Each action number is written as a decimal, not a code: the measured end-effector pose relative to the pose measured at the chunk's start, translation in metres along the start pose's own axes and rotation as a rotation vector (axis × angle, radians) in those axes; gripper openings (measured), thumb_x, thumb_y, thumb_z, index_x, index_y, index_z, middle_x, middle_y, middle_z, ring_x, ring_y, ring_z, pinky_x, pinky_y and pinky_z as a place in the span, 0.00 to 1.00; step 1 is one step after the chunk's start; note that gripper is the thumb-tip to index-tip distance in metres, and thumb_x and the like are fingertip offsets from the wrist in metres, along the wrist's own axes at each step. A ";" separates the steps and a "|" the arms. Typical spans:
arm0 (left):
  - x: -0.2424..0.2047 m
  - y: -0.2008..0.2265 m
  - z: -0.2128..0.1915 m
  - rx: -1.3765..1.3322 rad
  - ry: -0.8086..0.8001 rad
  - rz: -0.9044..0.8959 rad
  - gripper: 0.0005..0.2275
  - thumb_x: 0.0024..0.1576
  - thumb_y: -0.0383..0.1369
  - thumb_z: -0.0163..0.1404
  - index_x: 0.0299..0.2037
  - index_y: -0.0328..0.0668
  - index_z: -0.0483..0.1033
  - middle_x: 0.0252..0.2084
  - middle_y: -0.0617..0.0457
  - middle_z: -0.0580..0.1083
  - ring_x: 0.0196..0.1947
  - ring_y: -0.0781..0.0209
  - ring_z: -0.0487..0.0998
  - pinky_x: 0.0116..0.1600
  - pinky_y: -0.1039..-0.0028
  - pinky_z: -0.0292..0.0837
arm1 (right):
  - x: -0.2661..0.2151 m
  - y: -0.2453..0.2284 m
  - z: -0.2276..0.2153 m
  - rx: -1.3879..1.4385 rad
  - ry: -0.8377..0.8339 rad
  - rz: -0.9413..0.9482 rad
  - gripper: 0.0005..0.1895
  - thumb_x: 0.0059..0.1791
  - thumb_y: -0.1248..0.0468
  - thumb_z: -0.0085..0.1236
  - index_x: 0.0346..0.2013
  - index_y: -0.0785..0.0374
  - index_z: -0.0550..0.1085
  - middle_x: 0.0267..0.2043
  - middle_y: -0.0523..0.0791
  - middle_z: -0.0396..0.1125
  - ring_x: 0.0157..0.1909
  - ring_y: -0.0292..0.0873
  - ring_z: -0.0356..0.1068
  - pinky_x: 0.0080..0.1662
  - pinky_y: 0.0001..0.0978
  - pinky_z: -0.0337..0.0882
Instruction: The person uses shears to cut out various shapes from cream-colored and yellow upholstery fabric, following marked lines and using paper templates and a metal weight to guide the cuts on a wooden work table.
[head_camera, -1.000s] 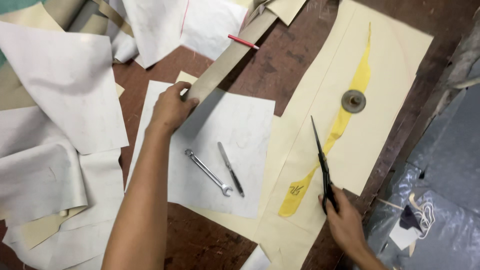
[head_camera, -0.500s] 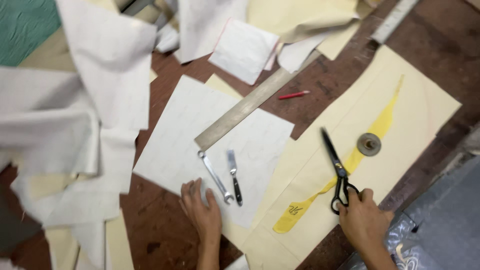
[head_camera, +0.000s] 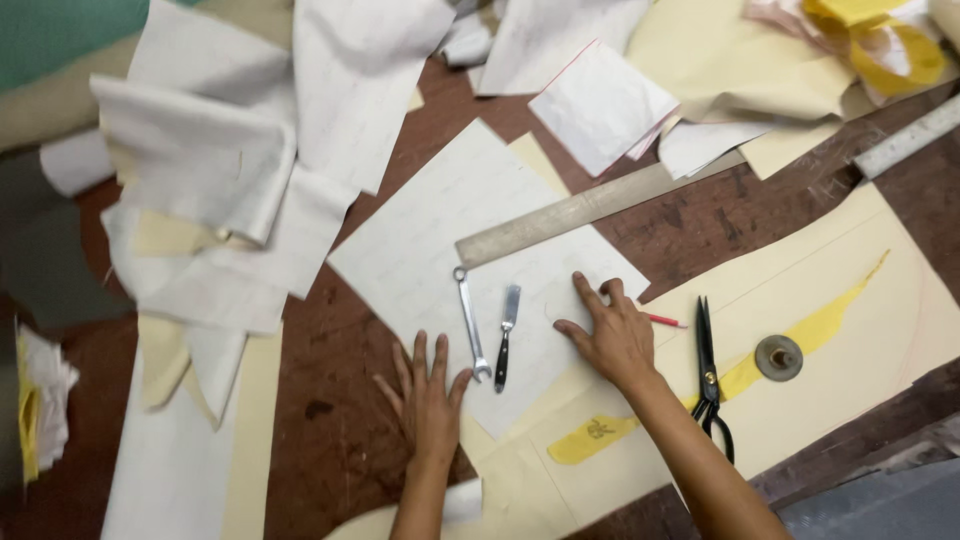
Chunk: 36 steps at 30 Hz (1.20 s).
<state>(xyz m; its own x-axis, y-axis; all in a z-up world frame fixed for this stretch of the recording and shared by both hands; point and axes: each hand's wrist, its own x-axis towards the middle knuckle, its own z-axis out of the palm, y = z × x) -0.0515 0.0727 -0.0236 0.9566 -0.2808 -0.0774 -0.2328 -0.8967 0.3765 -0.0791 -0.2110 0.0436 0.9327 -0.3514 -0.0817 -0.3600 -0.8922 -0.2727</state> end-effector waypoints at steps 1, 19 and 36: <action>0.000 -0.003 -0.001 0.063 0.019 0.017 0.31 0.58 0.58 0.41 0.71 0.63 0.61 0.77 0.57 0.49 0.77 0.45 0.35 0.72 0.36 0.21 | -0.006 -0.003 0.001 0.001 -0.016 -0.016 0.42 0.43 0.37 0.60 0.68 0.49 0.67 0.52 0.50 0.63 0.41 0.50 0.72 0.38 0.40 0.72; -0.007 -0.012 -0.031 -0.141 0.081 0.015 0.24 0.60 0.49 0.50 0.68 0.61 0.68 0.77 0.55 0.53 0.78 0.46 0.41 0.74 0.36 0.23 | -0.029 0.042 0.023 0.203 0.090 0.027 0.24 0.50 0.50 0.63 0.59 0.53 0.75 0.47 0.47 0.65 0.37 0.51 0.73 0.40 0.42 0.73; -0.003 -0.007 -0.003 0.183 0.130 -0.119 0.26 0.62 0.56 0.41 0.69 0.66 0.65 0.76 0.60 0.55 0.78 0.46 0.41 0.75 0.38 0.25 | 0.162 0.122 -0.005 -0.127 0.088 -0.212 0.30 0.53 0.38 0.58 0.67 0.39 0.72 0.62 0.48 0.64 0.42 0.52 0.74 0.40 0.45 0.74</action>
<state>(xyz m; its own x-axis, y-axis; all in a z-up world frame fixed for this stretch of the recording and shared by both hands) -0.0523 0.0808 -0.0227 0.9909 -0.1341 0.0132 -0.1340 -0.9711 0.1975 0.0283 -0.3783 0.0023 0.9841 -0.1707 0.0497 -0.1614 -0.9751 -0.1519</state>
